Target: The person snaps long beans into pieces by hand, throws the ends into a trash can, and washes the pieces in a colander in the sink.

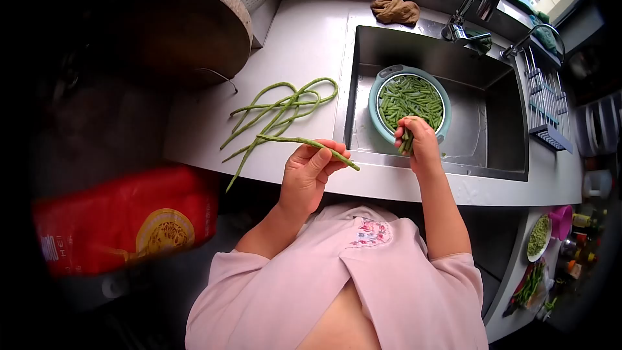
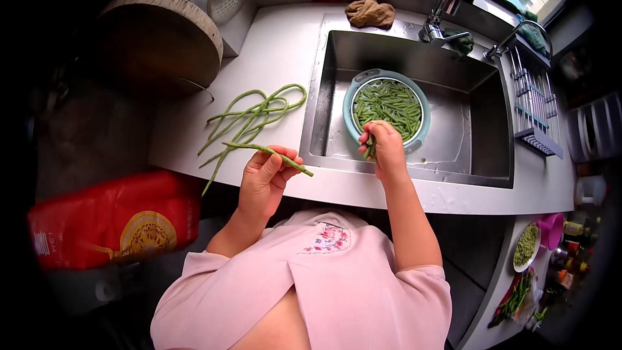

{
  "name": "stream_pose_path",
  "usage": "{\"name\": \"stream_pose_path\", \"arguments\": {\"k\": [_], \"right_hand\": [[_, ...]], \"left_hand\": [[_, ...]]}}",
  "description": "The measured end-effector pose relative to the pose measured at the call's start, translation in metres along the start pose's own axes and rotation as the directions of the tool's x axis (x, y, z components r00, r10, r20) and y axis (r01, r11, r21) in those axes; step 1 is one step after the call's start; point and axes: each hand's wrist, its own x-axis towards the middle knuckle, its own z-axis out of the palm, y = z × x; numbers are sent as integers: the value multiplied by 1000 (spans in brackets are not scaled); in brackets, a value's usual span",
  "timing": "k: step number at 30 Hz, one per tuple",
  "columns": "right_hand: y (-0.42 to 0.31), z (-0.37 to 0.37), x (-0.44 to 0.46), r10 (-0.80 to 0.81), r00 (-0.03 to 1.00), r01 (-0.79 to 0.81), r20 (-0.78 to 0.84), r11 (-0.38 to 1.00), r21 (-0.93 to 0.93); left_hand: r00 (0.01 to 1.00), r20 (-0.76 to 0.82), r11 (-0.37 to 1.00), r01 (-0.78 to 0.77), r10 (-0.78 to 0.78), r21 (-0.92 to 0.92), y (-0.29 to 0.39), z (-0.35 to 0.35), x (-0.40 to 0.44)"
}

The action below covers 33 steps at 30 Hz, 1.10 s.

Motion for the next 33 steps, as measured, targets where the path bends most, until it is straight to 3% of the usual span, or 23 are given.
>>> {"name": "stream_pose_path", "arguments": {"k": [2, 3, 4, 5, 6, 7, 9, 10, 11, 12, 13, 15, 18, 22, 24, 25, 26, 27, 29, 31, 32, 33], "right_hand": [[-9, -16, 19, -36, 999, 25, -31, 951, -308], [2, -15, 45, -54, 998, 48, -14, 958, -284], [8, -25, 64, -332, 943, 237, -34, 740, -629], [11, -32, 72, -565, 824, 312, 54, 372, -874], [2, -32, 67, -463, 885, 170, 35, 252, -953], [-2, -29, 63, -462, 886, 173, 38, 254, -951], [-5, -23, 55, -610, 769, 334, 189, 131, -934], [-10, -12, 45, -556, 819, 383, 139, 350, -855], [-14, 0, 29, -550, 823, 381, 141, 351, -856], [-21, 13, 8, -341, 916, 396, 212, 678, -620], [-26, 25, -10, -149, 925, 267, 351, 910, -316], [-30, 41, -37, -42, 844, 172, 534, 965, -196], [-28, 56, -57, 90, 786, 23, 612, 984, -174], [-18, 59, -61, 87, 801, 104, 592, 954, -280], [-15, 62, -64, -77, 859, 389, 506, 742, -547], [-11, 64, -62, -75, 859, 388, 506, 741, -549], [-3, 65, -58, -378, 770, 637, 514, 474, -607], [5, 65, -54, -618, 565, 757, 547, 125, -642], [14, 66, -49, -668, 549, 750, 502, 130, -648], [19, 66, -48, -376, 891, 454, 256, 721, -523], [14, 62, -46, 7, 957, 23, 290, 995, -101], [8, 62, -47, 9, 957, 22, 291, 994, -103]], "left_hand": [[996, -17, 993, 86, -88, -84, 3, 5, 0], [997, -5, 996, 71, -72, -55, 12, -1, 4], [996, -9, 994, 89, -90, -63, 10, 3, 5], [993, -19, 991, 111, -113, -73, 8, 5, 3], [993, -20, 991, 112, -114, -77, 6, 6, 3], [994, -10, 992, 112, -112, -65, 7, 5, 2], [994, -12, 993, 105, -106, -56, 6, 4, 2], [995, -10, 993, 100, -101, -59, 5, 4, 2], [995, -6, 993, 98, -98, -61, 4, 3, 1], [995, -10, 993, 99, -100, -62, 2, 2, 1], [994, -36, 992, 99, -102, -84, 1, 1, 1], [993, -62, 990, 96, -103, -105, -1, 1, 2], [991, -73, 990, 105, -113, -97, -3, 0, 3], [994, -51, 995, 93, -95, -38, -8, -7, 3], [995, -45, 996, 87, -87, -16, -9, -8, 2], [992, -84, 996, 91, -90, 7, -11, -7, 1], [988, -121, 995, 96, -92, 30, -13, -7, 1], [989, -121, 995, 95, -91, 29, -14, -6, 0], [989, -108, 994, 101, -96, 40, -17, -3, -1], [990, -104, 994, 103, -98, 44, -18, -2, -2], [987, -115, 993, 118, -116, 11, -18, -2, -2], [983, -125, 991, 133, -135, -23, -18, -2, -3]]}}
